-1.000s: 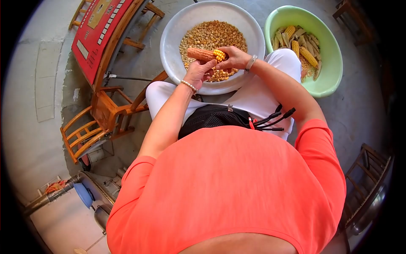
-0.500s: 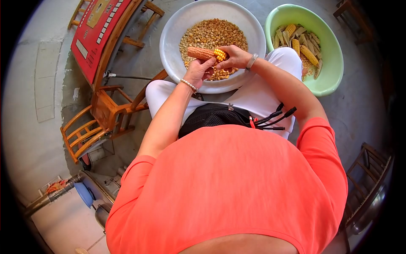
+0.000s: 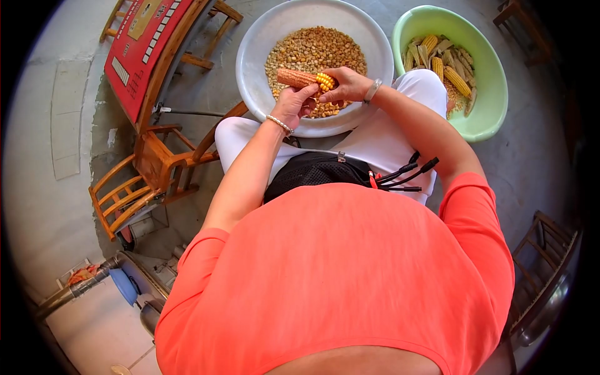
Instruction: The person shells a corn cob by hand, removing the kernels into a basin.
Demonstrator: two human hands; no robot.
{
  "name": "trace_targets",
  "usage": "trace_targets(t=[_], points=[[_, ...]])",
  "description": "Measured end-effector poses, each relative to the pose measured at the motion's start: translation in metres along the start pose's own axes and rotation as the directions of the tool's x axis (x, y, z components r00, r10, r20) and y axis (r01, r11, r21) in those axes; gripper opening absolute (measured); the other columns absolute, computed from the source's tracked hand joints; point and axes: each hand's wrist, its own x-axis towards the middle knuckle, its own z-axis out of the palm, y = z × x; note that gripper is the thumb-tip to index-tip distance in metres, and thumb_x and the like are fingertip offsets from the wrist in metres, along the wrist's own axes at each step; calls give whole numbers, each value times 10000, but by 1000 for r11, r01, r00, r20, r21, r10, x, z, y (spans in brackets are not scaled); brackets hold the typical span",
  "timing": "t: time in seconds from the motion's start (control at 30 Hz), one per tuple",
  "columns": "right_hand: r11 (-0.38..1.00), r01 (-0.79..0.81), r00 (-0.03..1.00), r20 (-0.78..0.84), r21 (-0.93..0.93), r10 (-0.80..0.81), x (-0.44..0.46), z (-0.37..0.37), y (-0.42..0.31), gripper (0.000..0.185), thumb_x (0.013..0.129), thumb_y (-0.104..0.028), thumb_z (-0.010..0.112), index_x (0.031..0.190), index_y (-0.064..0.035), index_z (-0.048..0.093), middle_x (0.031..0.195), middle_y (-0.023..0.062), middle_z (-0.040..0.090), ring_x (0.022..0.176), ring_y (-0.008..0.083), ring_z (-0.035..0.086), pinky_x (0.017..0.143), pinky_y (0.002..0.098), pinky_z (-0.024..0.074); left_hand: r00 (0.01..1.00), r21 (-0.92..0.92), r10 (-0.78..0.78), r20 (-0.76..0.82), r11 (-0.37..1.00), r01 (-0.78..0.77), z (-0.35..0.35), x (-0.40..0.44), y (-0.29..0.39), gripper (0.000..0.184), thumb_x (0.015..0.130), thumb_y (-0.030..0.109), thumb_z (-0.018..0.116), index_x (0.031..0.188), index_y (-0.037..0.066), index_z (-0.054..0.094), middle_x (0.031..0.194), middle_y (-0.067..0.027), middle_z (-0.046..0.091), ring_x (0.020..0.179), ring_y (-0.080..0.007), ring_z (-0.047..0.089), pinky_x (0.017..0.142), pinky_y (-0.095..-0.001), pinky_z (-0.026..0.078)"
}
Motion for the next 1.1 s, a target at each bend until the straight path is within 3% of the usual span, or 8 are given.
trace_targets(t=[0.47,0.67,0.97,1.1], points=[[995,-47,999,-1,86,47,-2,-1,-6,367,704,-234,754,937,-19,570,673,28,581,557,96,569,483,222,476,999,-158,-39,3,987,39,0,-2,3,237,806,209,627,974,58,556,762,-6,583,571,-72,508,447,-188,381],[997,-16,1000,8,73,15,2,-1,3,359,707,-236,751,930,-23,568,670,26,578,555,98,567,482,222,475,1000,-38,-1,28,999,2,-5,2,-2,199,802,149,637,956,48,561,748,2,572,560,-69,500,452,-179,380],[982,-111,993,45,153,106,0,-4,-5,334,705,-172,744,931,-6,564,670,36,585,543,106,572,474,228,476,1000,-86,23,-3,996,-23,-5,0,-3,183,802,84,579,974,25,558,819,-37,613,623,-97,568,477,-195,423],[983,-61,997,-26,174,67,2,-1,-1,349,688,-135,748,950,-1,560,673,43,588,544,110,574,471,227,476,1000,-65,7,-20,998,-9,-7,2,-4,196,801,82,570,990,30,552,829,-36,614,635,-109,574,481,-200,429]])
